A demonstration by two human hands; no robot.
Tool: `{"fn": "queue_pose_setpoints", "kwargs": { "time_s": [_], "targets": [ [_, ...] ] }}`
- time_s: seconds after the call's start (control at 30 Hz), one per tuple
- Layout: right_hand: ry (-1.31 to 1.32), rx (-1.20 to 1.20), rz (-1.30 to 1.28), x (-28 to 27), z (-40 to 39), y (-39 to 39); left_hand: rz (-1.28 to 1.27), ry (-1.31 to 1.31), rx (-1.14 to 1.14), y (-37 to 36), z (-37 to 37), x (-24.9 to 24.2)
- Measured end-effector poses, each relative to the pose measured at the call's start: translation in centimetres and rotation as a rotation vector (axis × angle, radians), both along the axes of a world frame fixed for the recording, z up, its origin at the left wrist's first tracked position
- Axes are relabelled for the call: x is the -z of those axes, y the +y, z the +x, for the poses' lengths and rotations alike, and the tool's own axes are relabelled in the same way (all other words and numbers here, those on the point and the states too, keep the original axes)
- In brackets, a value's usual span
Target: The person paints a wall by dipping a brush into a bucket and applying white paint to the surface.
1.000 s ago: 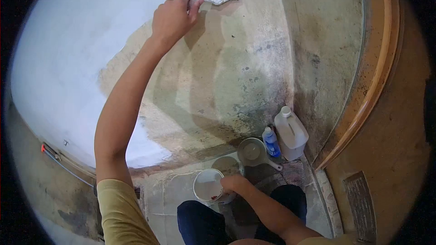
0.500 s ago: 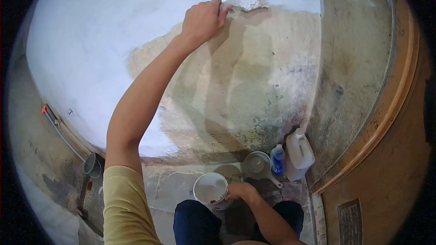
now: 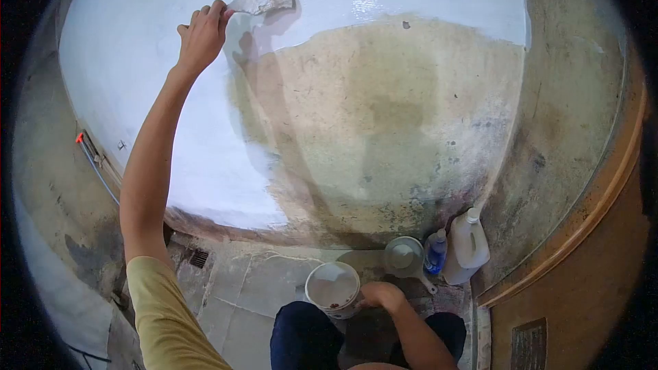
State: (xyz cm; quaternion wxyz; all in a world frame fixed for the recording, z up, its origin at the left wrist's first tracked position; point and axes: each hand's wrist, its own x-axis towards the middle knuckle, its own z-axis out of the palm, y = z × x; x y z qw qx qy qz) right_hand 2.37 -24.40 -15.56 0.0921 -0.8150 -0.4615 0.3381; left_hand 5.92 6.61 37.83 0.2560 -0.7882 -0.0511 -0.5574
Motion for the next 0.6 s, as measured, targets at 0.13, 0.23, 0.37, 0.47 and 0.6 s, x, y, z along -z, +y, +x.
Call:
{"fn": "queue_pose_setpoints", "kwargs": {
  "time_s": [0.13,0.23,0.37,0.47,0.6],
  "targets": [
    [0.013,-0.018,-0.021,-2.3,-0.3,0.3,0.011,-0.017,-0.012,1.1,-0.2,0.5],
    [0.025,0.033,-0.073,-2.6,-0.5,0.6,0.02,-0.029,-0.031,1.1,0.1,0.8],
    [0.017,-0.01,0.014,-3.8,-0.6,0.1,0.001,-0.005,-0.016,1.0,0.2,0.8],
    [0.019,-0.006,-0.054,-5.1,-0.7,0.3,-0.005,0.004,-0.022,0.9,0.3,0.7],
    [0.076,0.012,-0.07,-1.0,0.4,0.8,0.019,0.011,-0.018,0.6,0.4,0.4]
  ]
}}
